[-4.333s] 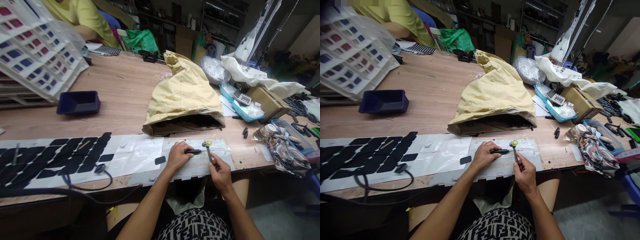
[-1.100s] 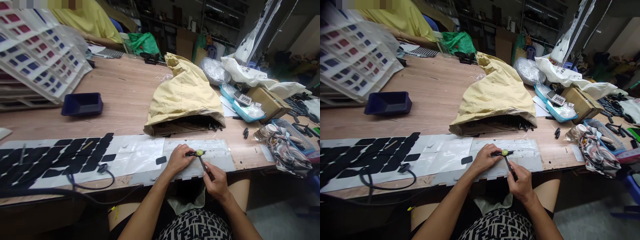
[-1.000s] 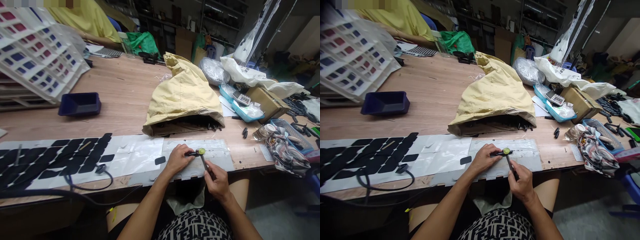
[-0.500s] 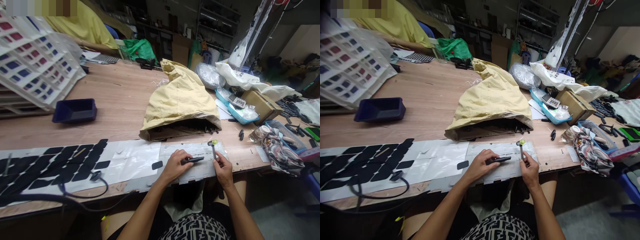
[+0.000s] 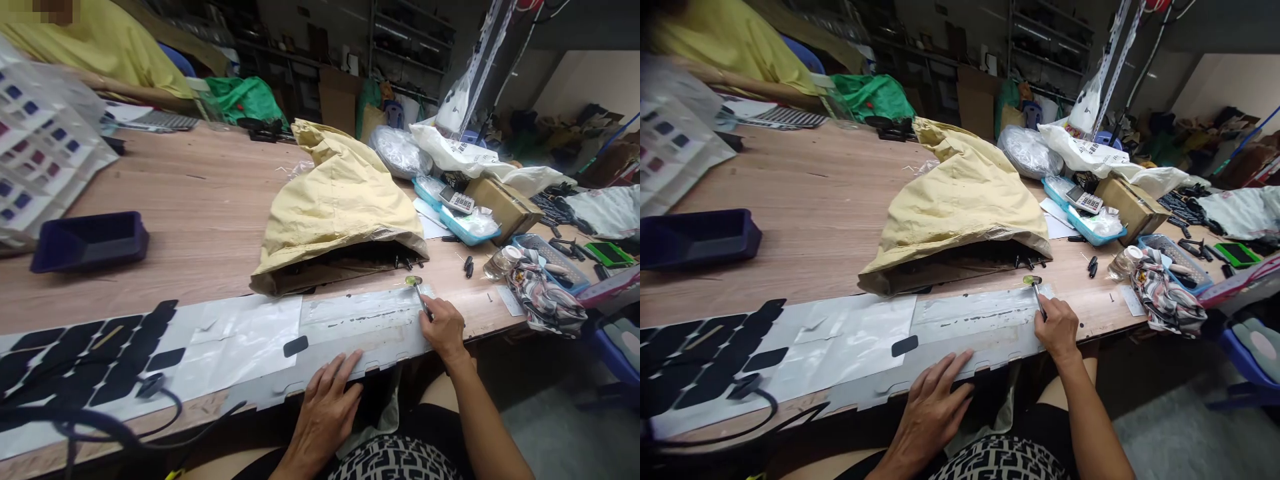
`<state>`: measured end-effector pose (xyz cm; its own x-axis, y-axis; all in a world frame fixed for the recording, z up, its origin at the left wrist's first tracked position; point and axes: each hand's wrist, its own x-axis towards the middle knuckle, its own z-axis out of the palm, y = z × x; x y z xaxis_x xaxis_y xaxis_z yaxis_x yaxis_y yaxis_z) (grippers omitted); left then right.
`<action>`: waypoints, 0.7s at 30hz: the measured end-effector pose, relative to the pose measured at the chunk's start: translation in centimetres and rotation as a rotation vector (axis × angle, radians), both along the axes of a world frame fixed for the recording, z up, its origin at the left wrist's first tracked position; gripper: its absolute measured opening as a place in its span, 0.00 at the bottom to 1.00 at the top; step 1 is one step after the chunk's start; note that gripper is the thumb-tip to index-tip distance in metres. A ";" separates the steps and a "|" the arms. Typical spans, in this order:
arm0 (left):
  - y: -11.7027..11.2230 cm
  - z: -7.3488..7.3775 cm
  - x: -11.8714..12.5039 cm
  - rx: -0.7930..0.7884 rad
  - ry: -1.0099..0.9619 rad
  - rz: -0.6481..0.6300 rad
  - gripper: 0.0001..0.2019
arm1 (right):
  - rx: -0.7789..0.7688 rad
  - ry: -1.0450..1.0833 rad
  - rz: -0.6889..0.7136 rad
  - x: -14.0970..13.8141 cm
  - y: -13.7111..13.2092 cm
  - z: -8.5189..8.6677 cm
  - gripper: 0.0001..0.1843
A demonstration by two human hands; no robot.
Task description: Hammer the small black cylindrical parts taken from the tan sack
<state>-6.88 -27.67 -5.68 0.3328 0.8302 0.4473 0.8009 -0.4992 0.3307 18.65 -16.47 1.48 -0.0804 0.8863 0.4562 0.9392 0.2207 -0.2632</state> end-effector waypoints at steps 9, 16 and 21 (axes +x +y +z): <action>0.1 -0.7 1.2 0.132 -0.120 0.068 0.02 | -0.241 0.093 -0.078 2.5 6.0 0.9 0.13; 0.8 -2.1 2.0 0.325 -0.191 0.113 0.07 | -0.231 0.120 -0.240 2.9 13.8 -0.3 0.13; 0.8 -2.5 1.9 0.336 -0.196 0.106 0.07 | -0.231 0.108 -0.237 2.6 14.2 -1.6 0.11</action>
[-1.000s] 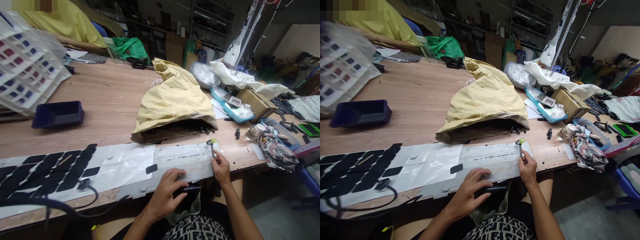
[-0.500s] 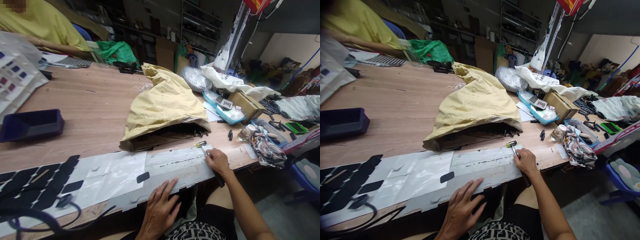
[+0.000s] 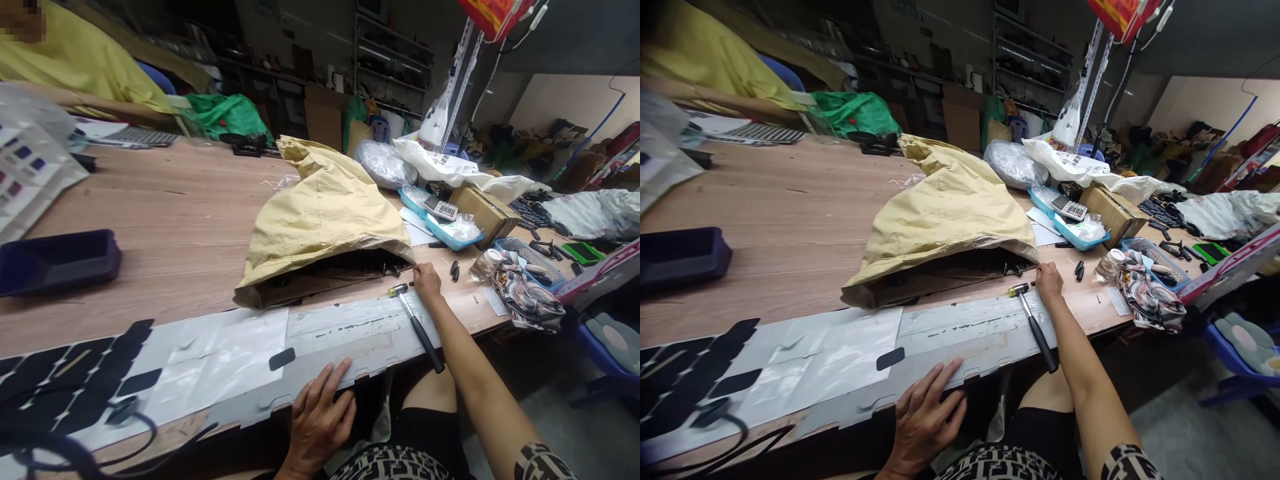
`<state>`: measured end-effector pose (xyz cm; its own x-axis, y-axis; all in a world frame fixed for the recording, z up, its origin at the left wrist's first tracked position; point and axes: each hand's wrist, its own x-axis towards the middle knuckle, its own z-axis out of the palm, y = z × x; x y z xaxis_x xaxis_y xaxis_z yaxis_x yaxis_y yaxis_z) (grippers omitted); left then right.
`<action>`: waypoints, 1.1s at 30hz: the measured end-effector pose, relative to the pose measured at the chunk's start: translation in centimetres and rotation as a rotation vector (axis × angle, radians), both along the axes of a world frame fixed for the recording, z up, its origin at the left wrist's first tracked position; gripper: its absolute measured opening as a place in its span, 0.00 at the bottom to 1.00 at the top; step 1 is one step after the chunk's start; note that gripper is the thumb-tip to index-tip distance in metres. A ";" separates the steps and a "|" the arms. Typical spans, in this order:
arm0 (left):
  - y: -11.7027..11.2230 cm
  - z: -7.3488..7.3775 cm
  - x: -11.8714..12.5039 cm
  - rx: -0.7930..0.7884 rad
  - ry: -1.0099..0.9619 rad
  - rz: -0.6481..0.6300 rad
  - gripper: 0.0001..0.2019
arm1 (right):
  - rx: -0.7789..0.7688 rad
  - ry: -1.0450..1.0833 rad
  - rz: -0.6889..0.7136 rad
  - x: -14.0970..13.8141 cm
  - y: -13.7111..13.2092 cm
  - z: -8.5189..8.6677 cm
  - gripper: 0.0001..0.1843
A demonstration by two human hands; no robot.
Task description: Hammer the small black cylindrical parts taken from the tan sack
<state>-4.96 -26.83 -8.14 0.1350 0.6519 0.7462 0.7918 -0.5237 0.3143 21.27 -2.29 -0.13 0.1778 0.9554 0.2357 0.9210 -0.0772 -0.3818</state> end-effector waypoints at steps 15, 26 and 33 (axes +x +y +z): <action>0.0 -0.1 0.3 0.019 -0.012 0.037 0.08 | 0.155 0.053 0.459 2.8 -4.2 -1.3 0.13; 0.2 -0.2 0.4 0.045 -0.014 0.039 0.08 | 0.182 0.006 0.518 2.2 -3.8 -1.2 0.07; 0.3 -0.5 0.2 0.054 -0.019 0.017 0.08 | 0.150 -0.034 0.318 2.9 -2.7 -1.6 0.08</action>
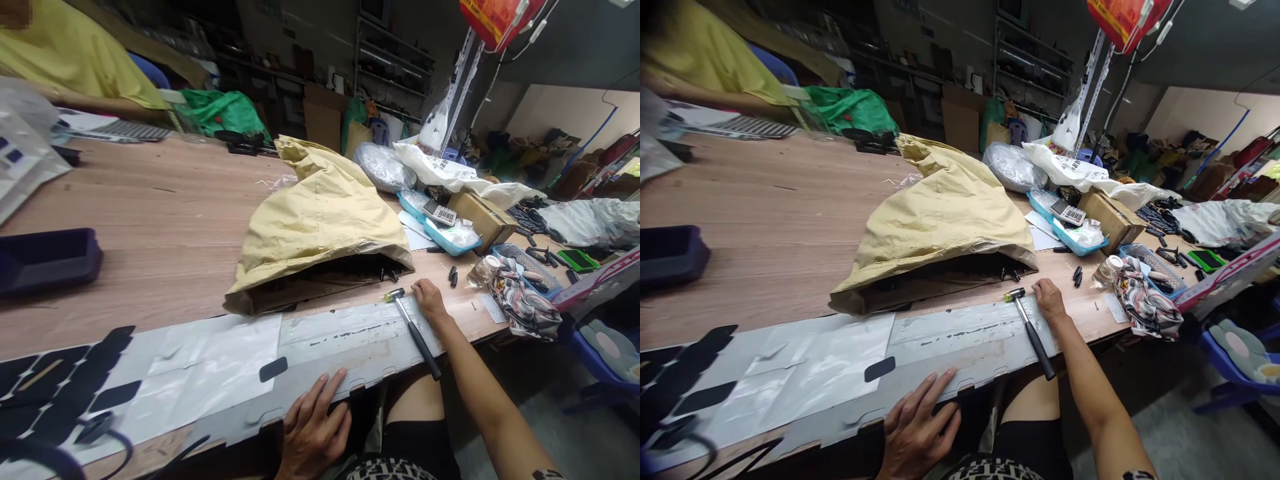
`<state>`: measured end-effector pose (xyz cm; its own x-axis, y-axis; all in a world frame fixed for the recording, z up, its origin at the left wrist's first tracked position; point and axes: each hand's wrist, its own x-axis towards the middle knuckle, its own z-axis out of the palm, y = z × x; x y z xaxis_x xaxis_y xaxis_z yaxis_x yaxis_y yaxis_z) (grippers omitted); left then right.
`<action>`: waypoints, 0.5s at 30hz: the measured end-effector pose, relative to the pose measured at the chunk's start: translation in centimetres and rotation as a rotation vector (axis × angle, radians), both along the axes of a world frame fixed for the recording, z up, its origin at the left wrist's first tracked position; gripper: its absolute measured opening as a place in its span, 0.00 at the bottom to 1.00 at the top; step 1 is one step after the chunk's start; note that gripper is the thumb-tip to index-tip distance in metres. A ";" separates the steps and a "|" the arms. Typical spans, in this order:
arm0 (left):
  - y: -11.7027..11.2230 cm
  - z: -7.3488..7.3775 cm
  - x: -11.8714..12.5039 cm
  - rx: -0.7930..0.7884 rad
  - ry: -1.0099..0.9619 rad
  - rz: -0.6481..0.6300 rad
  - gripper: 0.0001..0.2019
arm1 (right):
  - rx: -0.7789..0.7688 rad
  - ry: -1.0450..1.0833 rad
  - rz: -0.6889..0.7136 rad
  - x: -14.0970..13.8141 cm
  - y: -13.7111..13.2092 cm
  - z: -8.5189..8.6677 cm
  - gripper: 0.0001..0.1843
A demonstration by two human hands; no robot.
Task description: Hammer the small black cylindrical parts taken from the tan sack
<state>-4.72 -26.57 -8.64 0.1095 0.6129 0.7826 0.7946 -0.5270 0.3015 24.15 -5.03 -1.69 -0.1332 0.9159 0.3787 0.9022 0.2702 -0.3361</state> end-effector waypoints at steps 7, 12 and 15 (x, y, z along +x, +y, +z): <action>0.1 0.0 0.2 0.017 -0.052 0.008 0.08 | -0.022 -0.100 -0.486 5.8 3.4 4.8 0.16; 0.2 -0.5 0.7 0.052 -0.094 0.035 0.09 | -0.194 -0.206 -0.714 9.0 6.9 7.3 0.13; 0.3 -0.5 0.9 0.036 -0.123 0.065 0.09 | -0.303 -0.245 -0.778 9.4 9.0 7.2 0.19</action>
<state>-3.81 -26.30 -9.19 -0.0278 0.5869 0.8092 0.7856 -0.4877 0.3808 33.56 3.94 5.51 0.5270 0.8372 0.1461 0.8496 -0.5233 -0.0656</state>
